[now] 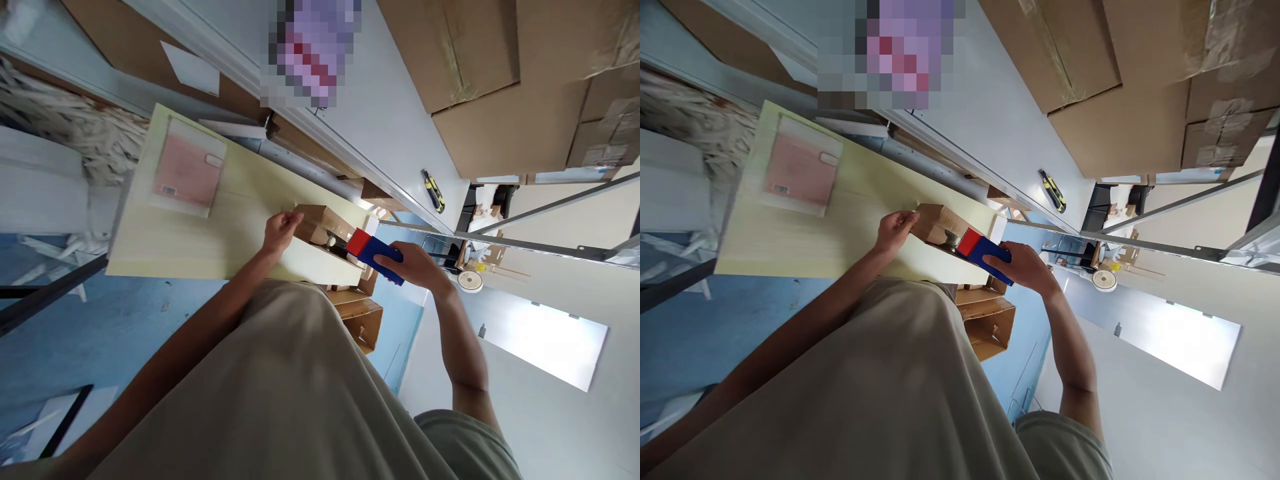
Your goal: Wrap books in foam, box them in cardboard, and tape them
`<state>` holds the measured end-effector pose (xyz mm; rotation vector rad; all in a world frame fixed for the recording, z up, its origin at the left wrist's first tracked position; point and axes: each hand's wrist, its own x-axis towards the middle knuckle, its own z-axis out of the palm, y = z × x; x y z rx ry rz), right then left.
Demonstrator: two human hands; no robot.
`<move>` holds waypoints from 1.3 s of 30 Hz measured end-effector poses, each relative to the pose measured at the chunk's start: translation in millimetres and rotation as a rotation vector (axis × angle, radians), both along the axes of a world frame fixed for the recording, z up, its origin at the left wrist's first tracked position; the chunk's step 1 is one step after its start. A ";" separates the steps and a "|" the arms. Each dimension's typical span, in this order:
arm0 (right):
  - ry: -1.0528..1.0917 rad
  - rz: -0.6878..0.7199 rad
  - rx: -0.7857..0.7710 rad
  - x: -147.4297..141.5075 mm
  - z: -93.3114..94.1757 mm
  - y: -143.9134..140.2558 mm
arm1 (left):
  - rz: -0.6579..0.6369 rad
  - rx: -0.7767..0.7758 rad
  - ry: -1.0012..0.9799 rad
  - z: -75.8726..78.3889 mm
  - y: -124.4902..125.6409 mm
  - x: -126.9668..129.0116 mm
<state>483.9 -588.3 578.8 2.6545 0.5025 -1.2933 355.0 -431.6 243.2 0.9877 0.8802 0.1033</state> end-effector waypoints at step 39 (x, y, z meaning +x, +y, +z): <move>-0.093 0.187 -0.032 -11.3 -9.0 16.7 | -0.608 0.636 -0.528 13.5 -22.3 9.8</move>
